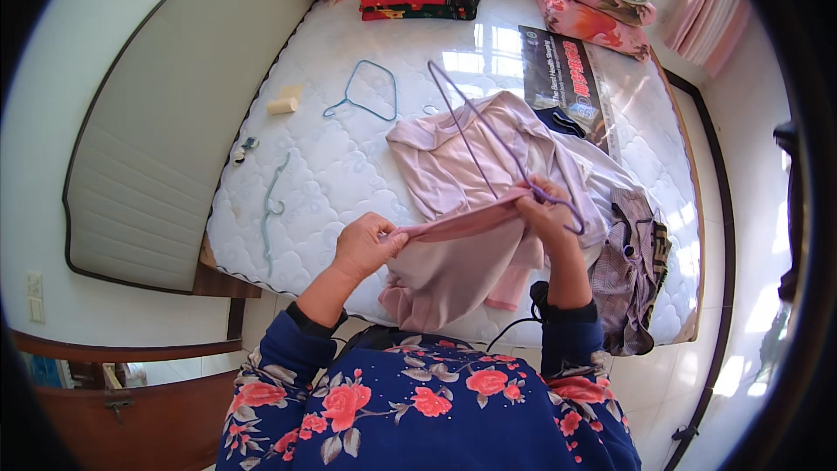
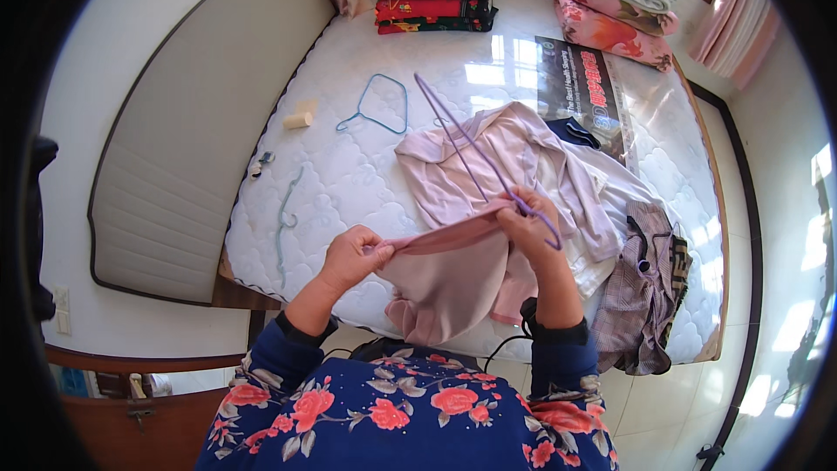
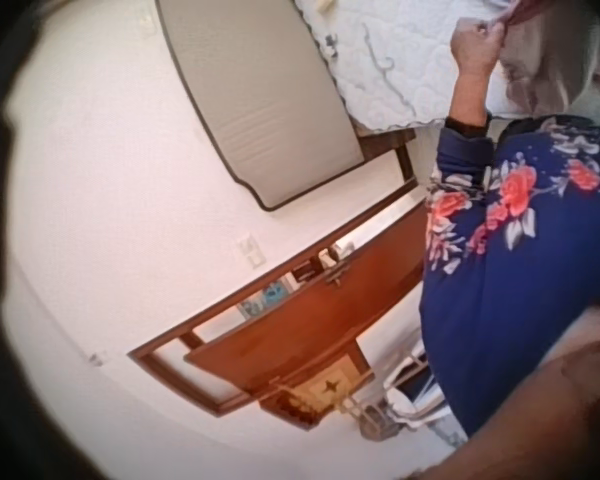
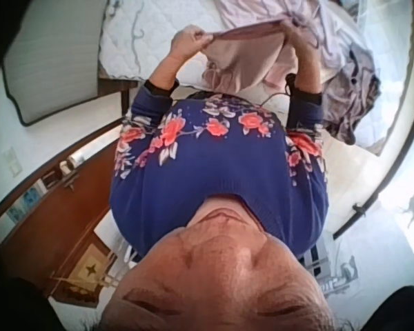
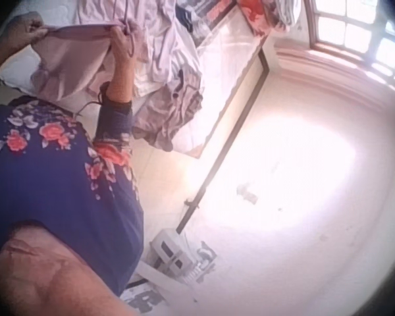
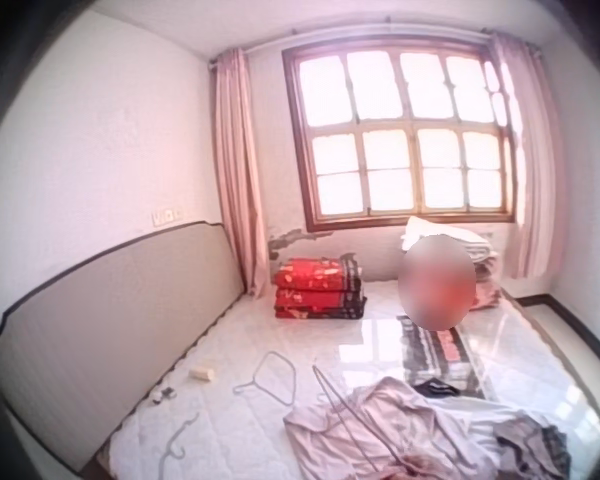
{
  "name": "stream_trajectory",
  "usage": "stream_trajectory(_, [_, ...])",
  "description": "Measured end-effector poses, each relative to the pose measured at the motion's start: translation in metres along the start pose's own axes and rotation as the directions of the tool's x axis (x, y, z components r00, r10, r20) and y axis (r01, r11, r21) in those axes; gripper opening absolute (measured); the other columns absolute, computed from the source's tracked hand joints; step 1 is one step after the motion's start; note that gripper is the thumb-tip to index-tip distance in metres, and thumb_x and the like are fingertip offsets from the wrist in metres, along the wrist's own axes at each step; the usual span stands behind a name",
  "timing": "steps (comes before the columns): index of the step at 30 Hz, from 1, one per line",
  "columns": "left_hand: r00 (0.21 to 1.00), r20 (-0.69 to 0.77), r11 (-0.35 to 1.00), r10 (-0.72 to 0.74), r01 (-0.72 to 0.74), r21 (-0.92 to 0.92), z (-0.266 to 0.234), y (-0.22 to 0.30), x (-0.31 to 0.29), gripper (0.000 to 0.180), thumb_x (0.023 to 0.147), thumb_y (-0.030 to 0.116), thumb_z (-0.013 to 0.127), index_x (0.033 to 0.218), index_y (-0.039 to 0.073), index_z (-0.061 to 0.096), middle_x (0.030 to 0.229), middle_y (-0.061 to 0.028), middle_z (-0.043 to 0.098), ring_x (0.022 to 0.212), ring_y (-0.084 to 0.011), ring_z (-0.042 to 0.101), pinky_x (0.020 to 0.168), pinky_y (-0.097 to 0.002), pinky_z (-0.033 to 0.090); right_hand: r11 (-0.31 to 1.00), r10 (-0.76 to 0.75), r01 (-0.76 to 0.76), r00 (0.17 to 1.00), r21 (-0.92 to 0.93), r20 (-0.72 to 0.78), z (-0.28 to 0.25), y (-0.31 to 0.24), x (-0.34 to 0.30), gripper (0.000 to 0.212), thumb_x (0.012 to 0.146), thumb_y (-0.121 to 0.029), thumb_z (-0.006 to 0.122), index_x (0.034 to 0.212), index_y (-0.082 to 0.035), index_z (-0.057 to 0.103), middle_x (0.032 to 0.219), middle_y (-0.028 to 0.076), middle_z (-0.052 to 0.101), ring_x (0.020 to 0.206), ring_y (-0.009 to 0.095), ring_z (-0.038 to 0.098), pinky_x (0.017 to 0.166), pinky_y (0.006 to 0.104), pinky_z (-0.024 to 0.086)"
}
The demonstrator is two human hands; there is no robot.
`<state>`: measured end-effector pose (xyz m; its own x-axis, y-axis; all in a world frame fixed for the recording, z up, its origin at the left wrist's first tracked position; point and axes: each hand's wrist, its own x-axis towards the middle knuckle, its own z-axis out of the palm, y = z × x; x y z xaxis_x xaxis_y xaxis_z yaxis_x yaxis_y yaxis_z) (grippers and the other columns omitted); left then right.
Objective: The person picks up clothes from a bed, places each garment on a hanger, and hangs them on a wooden clothes rack. The person handles a white hoodie, a dark top, and several pink shirts, repeating the process for each item.
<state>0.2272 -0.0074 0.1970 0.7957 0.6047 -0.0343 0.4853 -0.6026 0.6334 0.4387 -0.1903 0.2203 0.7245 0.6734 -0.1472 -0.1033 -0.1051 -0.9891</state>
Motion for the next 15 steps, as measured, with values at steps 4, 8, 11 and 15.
stream_trajectory(4, [0.978, 0.205, 0.974, -0.028, 0.073, -0.212, 0.026, -0.006, -0.012, 0.012, 0.077, 0.014, 0.056, 0.08, 0.002, 0.056, 0.072, -0.0055, 0.057, 0.065, -0.0123, 0.055, 0.059, -0.0263, 0.045, 0.994, -0.01, -0.004, 0.992, 0.11, 0.124, 0.011, 0.007, -0.016, 0.011, 0.069, -0.007, 0.051, 0.079, -0.004, 0.056, 0.064, -0.002, 0.053, 0.051, 0.004, 0.045, 0.045, 0.017, 0.036])
stream_trajectory(8, [0.982, 0.15, 0.874, -0.116, 0.173, -0.455, 0.047, 0.004, -0.016, 0.027, 0.073, 0.024, 0.059, 0.092, 0.005, 0.053, 0.078, -0.0123, 0.059, 0.071, -0.0214, 0.058, 0.064, -0.0307, 0.045, 0.993, 0.062, -0.073, 0.991, 0.094, 0.117, 0.017, 0.0, -0.018, 0.007, 0.075, -0.006, 0.051, 0.079, -0.002, 0.055, 0.067, 0.001, 0.057, 0.057, 0.006, 0.052, 0.051, 0.0173, 0.04])
stream_trajectory(11, [0.978, 0.116, 0.964, 0.171, -0.142, -0.223, 0.054, 0.015, -0.013, 0.03, 0.075, 0.021, 0.06, 0.101, 0.007, 0.053, 0.085, -0.0091, 0.059, 0.079, -0.0221, 0.057, 0.069, -0.0298, 0.045, 0.984, 0.017, -0.054, 0.978, 0.17, 0.209, 0.025, -0.005, -0.021, 0.007, 0.076, -0.006, 0.051, 0.08, -0.002, 0.055, 0.068, 0.002, 0.057, 0.057, 0.006, 0.052, 0.05, 0.0169, 0.039])
stream_trajectory(15, [0.979, 0.14, 0.982, 0.148, -0.13, -0.134, 0.06, 0.019, -0.008, 0.022, 0.073, 0.019, 0.062, 0.092, 0.008, 0.058, 0.079, -0.0088, 0.059, 0.072, -0.0236, 0.057, 0.064, -0.0306, 0.045, 0.976, 0.065, -0.112, 0.968, 0.185, 0.242, 0.032, -0.004, -0.024, 0.011, 0.072, -0.009, 0.054, 0.081, -0.004, 0.056, 0.066, -0.001, 0.054, 0.055, 0.004, 0.047, 0.049, 0.0161, 0.036])
